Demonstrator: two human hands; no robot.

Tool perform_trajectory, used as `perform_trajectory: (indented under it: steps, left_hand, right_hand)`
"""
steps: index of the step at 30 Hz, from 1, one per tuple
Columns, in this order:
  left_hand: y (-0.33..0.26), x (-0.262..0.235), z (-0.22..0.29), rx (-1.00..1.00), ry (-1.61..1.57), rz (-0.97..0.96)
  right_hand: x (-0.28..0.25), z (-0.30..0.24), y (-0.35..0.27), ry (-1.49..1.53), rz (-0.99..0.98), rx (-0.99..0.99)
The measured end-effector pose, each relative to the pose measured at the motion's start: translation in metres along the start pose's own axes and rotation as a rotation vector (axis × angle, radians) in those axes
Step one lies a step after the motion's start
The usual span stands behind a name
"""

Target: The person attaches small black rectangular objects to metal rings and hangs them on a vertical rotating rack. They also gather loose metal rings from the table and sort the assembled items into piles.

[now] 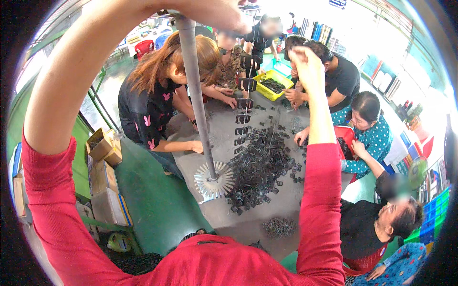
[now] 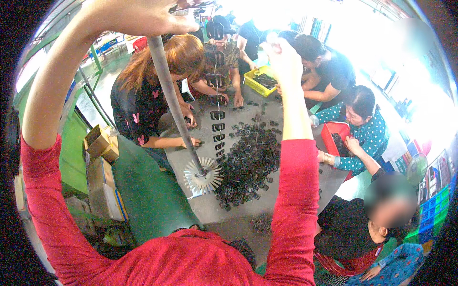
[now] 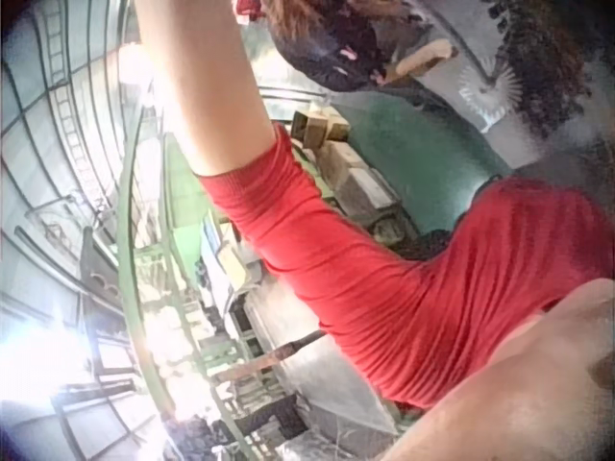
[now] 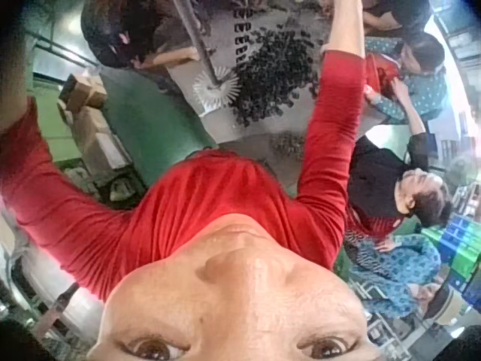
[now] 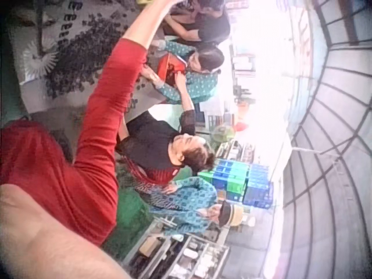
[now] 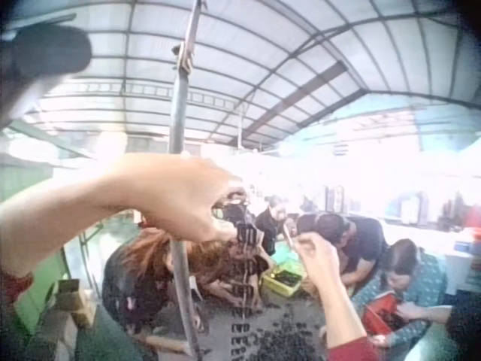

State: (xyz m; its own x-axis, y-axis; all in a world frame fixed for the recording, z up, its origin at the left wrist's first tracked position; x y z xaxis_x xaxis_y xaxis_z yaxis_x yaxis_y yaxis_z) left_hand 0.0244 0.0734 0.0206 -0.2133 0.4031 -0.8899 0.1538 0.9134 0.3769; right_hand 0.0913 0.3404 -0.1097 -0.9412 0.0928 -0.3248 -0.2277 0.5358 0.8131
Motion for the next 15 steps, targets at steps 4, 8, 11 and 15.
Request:
perform_trajectory:
  steps: [4, 8, 11, 15]
  left_hand:
    - [0.026, 0.023, -0.017, -0.304, 0.161, -0.289]
    - [0.039, 0.018, -0.019, 0.021, 0.161, -0.095]
    - [0.053, 0.025, -0.026, -0.079, 0.174, -0.16]
    - [0.051, 0.028, -0.032, -0.15, 0.184, -0.179]
  right_hand:
    - [0.014, -0.115, -0.009, 0.244, 0.146, -0.383]
    - [0.027, -0.148, -0.008, 0.334, 0.091, -0.352]
    - [0.014, -0.157, -0.012, 0.378, 0.098, -0.284]
    - [0.047, -0.119, -0.004, 1.208, -0.148, 0.126]
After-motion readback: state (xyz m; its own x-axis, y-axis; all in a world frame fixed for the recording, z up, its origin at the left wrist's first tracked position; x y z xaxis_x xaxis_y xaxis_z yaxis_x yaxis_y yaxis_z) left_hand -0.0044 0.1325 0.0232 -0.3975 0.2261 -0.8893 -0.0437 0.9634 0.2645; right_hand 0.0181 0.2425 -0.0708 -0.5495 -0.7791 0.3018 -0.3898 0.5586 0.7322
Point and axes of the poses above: each hand's wrist, its own y-axis towards the middle knuckle, its own x-axis out of the palm, z = x × y, the point moved 9 cm from there along y, towards the middle knuckle, and after that the axes turned 4 degrees about -x, right-handed, at the moved point
